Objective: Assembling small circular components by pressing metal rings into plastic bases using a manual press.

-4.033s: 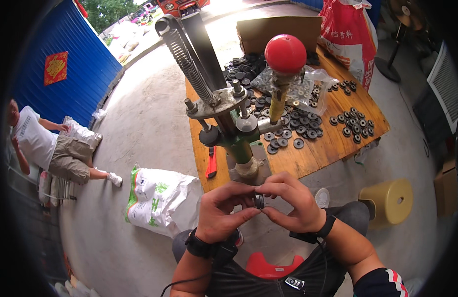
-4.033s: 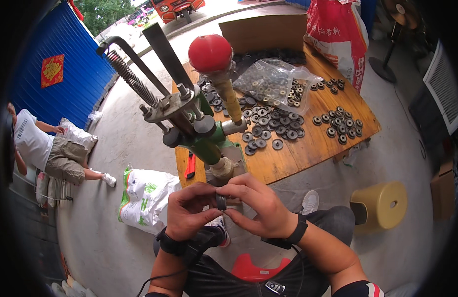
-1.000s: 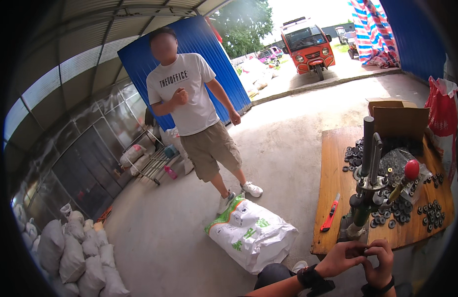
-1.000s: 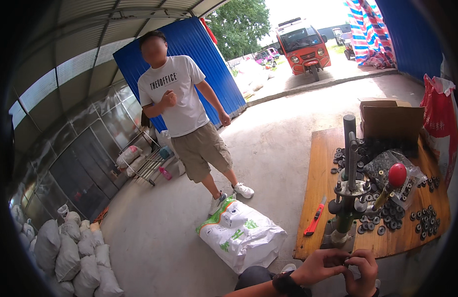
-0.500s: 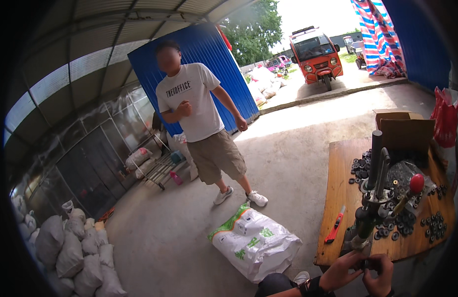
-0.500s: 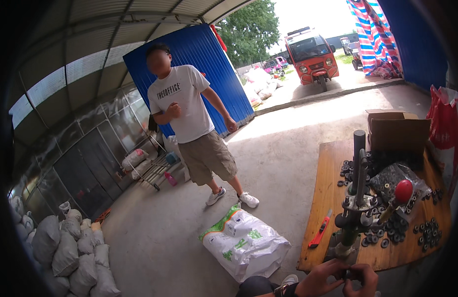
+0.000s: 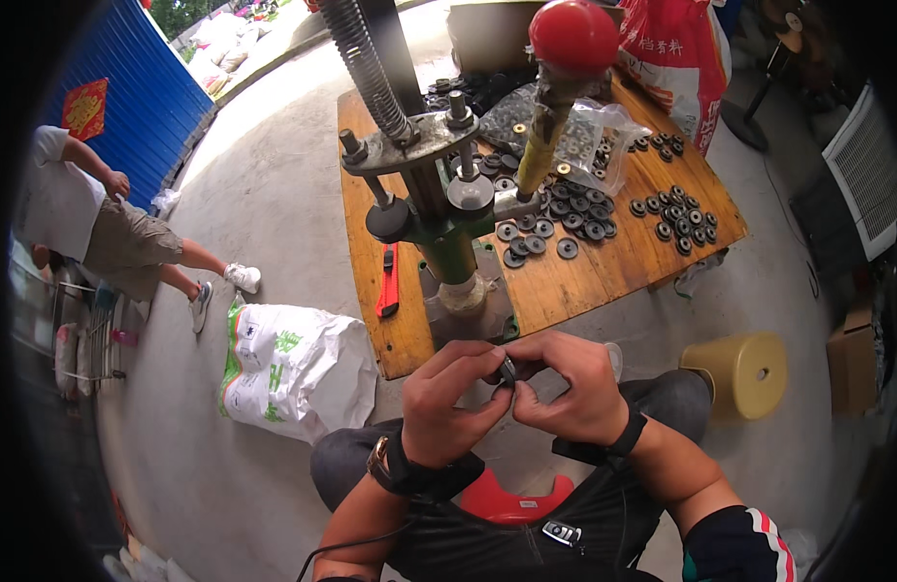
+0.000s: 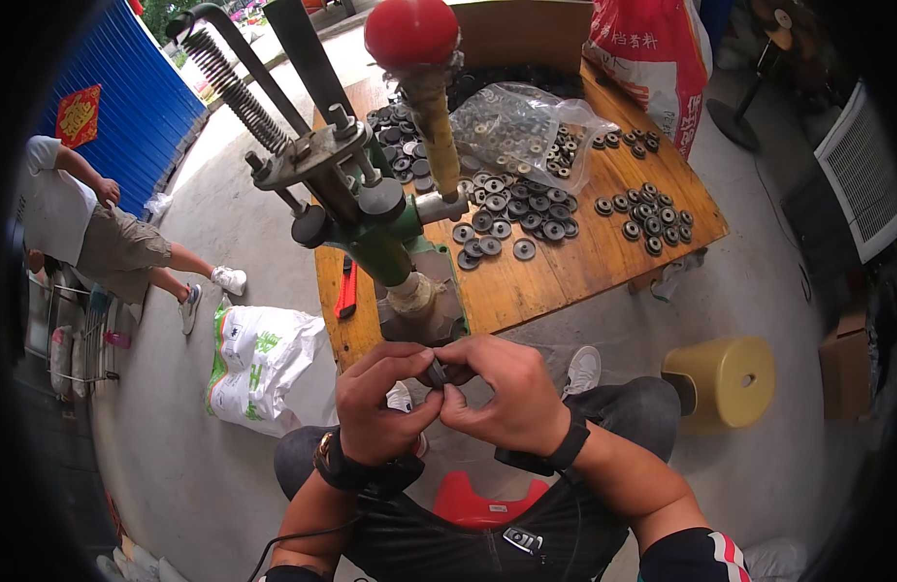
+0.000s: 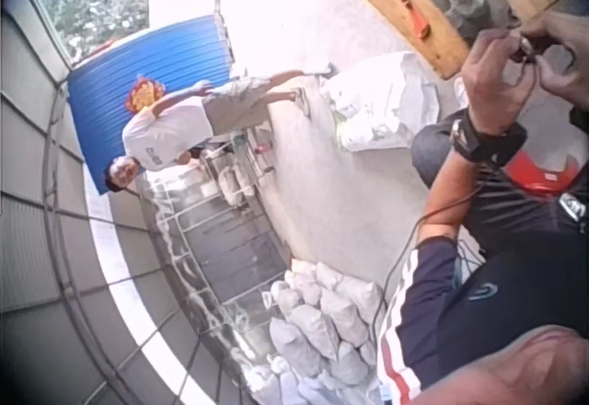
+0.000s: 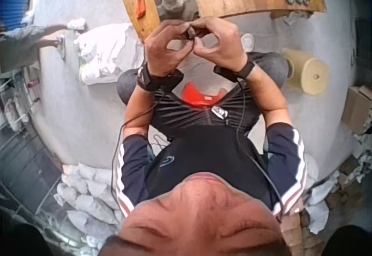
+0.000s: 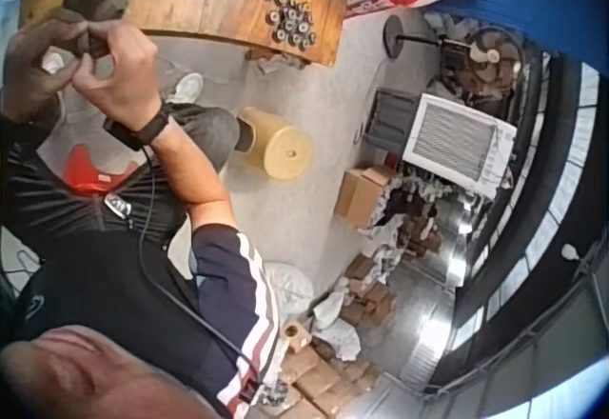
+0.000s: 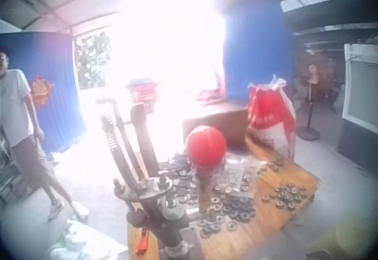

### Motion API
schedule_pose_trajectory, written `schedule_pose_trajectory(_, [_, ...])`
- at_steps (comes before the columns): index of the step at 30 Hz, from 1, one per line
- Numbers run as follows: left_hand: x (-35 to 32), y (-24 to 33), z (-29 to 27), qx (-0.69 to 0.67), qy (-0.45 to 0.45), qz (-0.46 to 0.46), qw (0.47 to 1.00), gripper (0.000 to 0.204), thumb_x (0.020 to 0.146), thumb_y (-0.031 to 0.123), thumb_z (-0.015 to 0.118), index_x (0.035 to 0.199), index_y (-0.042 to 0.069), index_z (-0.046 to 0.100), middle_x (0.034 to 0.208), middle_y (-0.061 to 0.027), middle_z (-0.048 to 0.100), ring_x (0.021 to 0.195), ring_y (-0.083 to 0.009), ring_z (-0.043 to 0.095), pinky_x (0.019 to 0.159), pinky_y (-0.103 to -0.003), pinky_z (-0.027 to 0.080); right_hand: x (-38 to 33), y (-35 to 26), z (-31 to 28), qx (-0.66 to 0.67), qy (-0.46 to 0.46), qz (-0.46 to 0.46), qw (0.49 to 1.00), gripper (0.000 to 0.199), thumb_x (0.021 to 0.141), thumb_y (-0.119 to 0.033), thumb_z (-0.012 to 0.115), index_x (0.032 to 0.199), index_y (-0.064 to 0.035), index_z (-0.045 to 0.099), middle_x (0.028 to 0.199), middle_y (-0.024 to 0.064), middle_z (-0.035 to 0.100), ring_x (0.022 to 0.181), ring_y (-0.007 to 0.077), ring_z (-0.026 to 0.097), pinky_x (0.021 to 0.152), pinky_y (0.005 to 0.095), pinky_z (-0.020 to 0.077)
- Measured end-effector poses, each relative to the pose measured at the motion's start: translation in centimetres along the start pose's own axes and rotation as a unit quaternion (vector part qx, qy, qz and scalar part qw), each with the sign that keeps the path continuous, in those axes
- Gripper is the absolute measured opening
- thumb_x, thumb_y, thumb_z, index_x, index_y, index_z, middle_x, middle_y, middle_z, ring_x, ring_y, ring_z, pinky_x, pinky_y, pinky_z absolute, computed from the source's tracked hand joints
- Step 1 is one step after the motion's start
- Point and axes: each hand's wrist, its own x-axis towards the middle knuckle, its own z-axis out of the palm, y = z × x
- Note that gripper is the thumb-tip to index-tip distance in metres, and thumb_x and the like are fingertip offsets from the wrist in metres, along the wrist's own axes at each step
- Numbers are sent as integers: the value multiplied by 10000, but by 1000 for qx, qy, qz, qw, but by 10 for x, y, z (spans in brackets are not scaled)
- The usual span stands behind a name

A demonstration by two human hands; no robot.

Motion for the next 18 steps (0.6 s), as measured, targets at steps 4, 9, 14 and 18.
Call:
schedule_pose_trajectory(4, [-7, 4, 6, 5, 3, 17, 1000, 379, 713, -40, 872, 1069, -3, 749, 1073, -157, 770, 956, -276, 787, 823, -341, 625, -8, -1, -5, 28, -12, 12, 999, 375, 775, 7, 773, 1146, 25, 715, 989, 151, 737, 834, 244, 765, 785, 336, 618])
schedule_pose_trajectory(9, [-7, 7, 3, -8, 6, 21, 1000, 439, 738, -111, 844, 1154, -14, 741, 1114, -175, 760, 1005, -275, 780, 841, -349, 629, -4, 0, -12, 95, -25, 25, 995, 415, 795, 6, 783, 1201, 15, 697, 1049, 132, 722, 869, 216, 751, 802, 324, 606])
schedule_pose_trajectory(14, [-6, 6, -4, -145, -15, -48, 988, 455, 765, -144, 849, 1195, -61, 725, 1145, -200, 746, 1063, -271, 758, 871, -364, 637, 0, 0, -18, 95, -44, -17, 994, 465, 806, -10, 821, 1249, 8, 682, 1090, 130, 715, 918, 209, 738, 837, 321, 598])
schedule_pose_trajectory(18, [-3, -2, -15, -138, -44, -35, 989, 456, 763, -118, 881, 1191, -86, 725, 1150, -212, 745, 1047, -268, 758, 881, -361, 636, 5, -2, -20, 104, -47, -38, 993, 455, 836, -21, 796, 1275, 4, 676, 1097, 125, 713, 905, 206, 732, 836, 333, 599])
